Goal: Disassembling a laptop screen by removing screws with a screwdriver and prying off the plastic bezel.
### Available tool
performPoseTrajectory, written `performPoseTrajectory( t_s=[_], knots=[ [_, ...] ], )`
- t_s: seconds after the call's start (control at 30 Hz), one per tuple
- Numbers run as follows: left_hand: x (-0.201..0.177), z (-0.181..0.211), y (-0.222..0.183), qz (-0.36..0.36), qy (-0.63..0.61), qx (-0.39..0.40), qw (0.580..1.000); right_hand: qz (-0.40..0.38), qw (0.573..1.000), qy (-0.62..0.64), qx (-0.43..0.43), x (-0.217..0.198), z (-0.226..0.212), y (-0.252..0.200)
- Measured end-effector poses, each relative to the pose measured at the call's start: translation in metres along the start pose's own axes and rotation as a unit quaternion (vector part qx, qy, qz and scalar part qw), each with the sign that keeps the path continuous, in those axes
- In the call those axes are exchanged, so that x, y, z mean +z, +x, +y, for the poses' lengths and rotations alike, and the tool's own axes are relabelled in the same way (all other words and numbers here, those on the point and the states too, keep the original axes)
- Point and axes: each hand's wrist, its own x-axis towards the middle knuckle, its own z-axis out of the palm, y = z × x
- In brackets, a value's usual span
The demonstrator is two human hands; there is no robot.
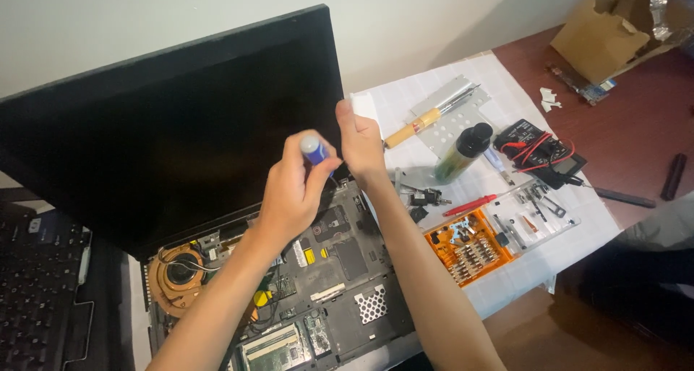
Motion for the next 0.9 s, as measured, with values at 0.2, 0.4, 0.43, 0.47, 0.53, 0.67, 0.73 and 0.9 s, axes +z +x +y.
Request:
performPoseTrajectory(
  t_s=[0.2,0.4,0.43,0.47,0.53,0.67,0.73,0.9],
  knots=[
    [0.005,-0.013,-0.016,0.058,-0.016,0.053,0.997,0.01,1.0,0.003,0.023,0.001,0.012,0.008],
    [0.009,-0.013,-0.019,0.071,-0.015,0.068,0.995,0.01,0.999,-0.001,0.034,0.003,0.009,0.007],
    [0.009,-0.011,-0.018,0.071,-0.014,0.068,0.995,0.009,0.999,0.0,0.033,0.003,0.005,0.003],
    [0.008,-0.008,-0.016,0.07,-0.012,0.065,0.995,0.006,1.0,0.004,0.026,0.004,0.002,0.0],
    [0.007,-0.004,-0.013,0.068,-0.01,0.064,0.996,0.004,1.0,0.009,0.018,0.002,0.008,0.005],
    [0.002,0.008,-0.006,0.039,0.035,0.049,0.997,-0.005,1.0,0.01,-0.017,0.004,0.008,0.007],
    [0.001,0.014,-0.002,0.024,0.054,0.036,0.998,-0.007,1.0,0.01,-0.022,0.005,-0.008,-0.005],
    [-0.017,0.032,0.019,-0.102,0.045,-0.002,0.994,-0.03,0.997,0.071,-0.01,0.008,-0.022,-0.015]
  ],
)
